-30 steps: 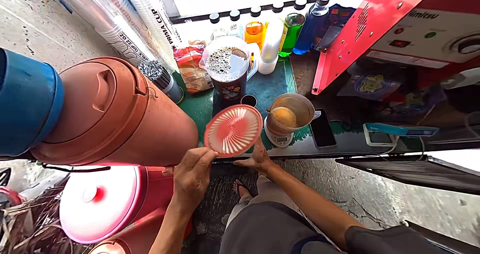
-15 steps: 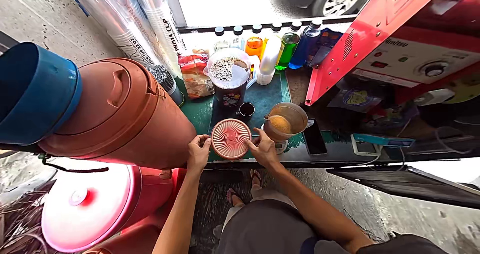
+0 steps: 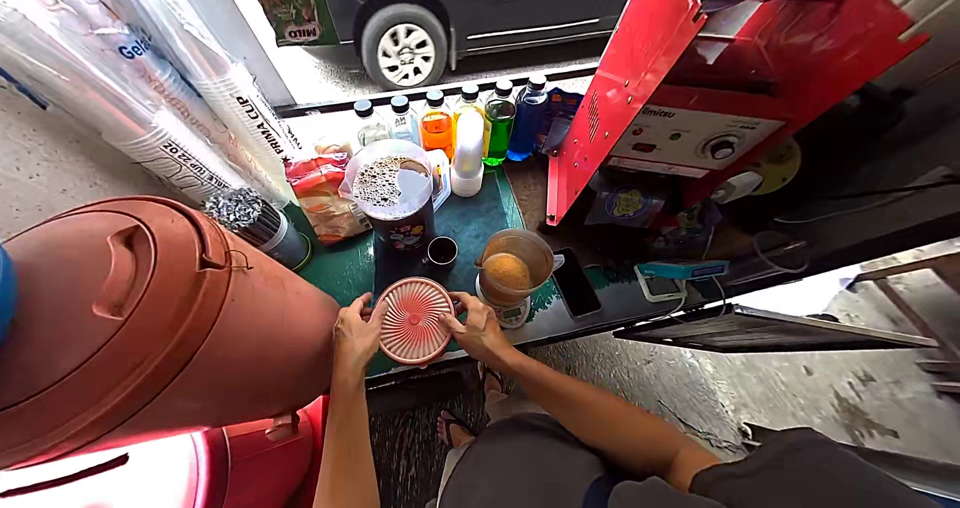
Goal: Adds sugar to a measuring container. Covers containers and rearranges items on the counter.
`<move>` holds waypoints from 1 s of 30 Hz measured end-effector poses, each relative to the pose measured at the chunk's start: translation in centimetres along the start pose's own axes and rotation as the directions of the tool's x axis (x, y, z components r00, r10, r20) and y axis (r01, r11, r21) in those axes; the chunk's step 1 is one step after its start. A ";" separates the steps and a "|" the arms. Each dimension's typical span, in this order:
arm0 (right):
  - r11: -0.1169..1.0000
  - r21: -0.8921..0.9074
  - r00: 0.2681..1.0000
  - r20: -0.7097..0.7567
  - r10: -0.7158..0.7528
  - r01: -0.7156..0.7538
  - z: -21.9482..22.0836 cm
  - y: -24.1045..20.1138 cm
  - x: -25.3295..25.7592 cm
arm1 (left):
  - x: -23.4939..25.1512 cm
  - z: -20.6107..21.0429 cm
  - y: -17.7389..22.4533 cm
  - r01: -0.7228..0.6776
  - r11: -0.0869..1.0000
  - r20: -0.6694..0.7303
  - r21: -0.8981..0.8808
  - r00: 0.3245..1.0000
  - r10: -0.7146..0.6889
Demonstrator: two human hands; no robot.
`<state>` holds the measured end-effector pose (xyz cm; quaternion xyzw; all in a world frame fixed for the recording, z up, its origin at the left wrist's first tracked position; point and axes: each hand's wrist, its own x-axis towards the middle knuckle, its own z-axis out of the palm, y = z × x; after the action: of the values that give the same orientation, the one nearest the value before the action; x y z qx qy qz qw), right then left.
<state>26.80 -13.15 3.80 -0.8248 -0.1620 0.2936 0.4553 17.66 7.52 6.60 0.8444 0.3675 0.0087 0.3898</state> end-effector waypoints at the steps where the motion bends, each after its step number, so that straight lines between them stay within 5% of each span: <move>1: 1.000 0.002 1.000 -0.004 -0.007 0.007 0.0 0.0 0.0 | 1.3 0.4 0.6 -0.007 1.000 0.014 0.010 1.000 0.007; 9: 0.982 0.174 0.997 0.029 0.069 -0.073 0.6 0.0 0.3 | 3.7 3.2 0.2 -0.151 0.988 -0.153 -0.027 0.977 0.146; 15: 0.936 0.301 0.982 0.086 0.166 -0.184 0.5 0.1 -0.3 | 3.1 4.2 1.7 -0.237 0.907 -0.133 0.349 0.945 0.298; 19: 0.770 0.509 0.923 0.243 0.300 -0.384 0.8 -0.5 -2.0 | 3.5 5.0 2.1 -0.272 0.847 -0.104 0.456 0.929 0.355; 23: 0.647 0.608 0.888 0.297 0.352 -0.460 2.2 -1.3 -2.3 | 3.1 4.7 1.4 -0.290 0.891 -0.192 0.349 0.909 0.371; 30: 0.754 0.564 0.931 0.318 0.179 -0.338 1.7 -1.3 -2.5 | -0.6 2.8 -1.3 -0.329 0.929 -0.443 -0.168 0.867 0.227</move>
<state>23.75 -12.70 5.02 -0.6053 0.0030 0.4896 0.6276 17.26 5.81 3.96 0.8144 0.3119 0.2885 0.3953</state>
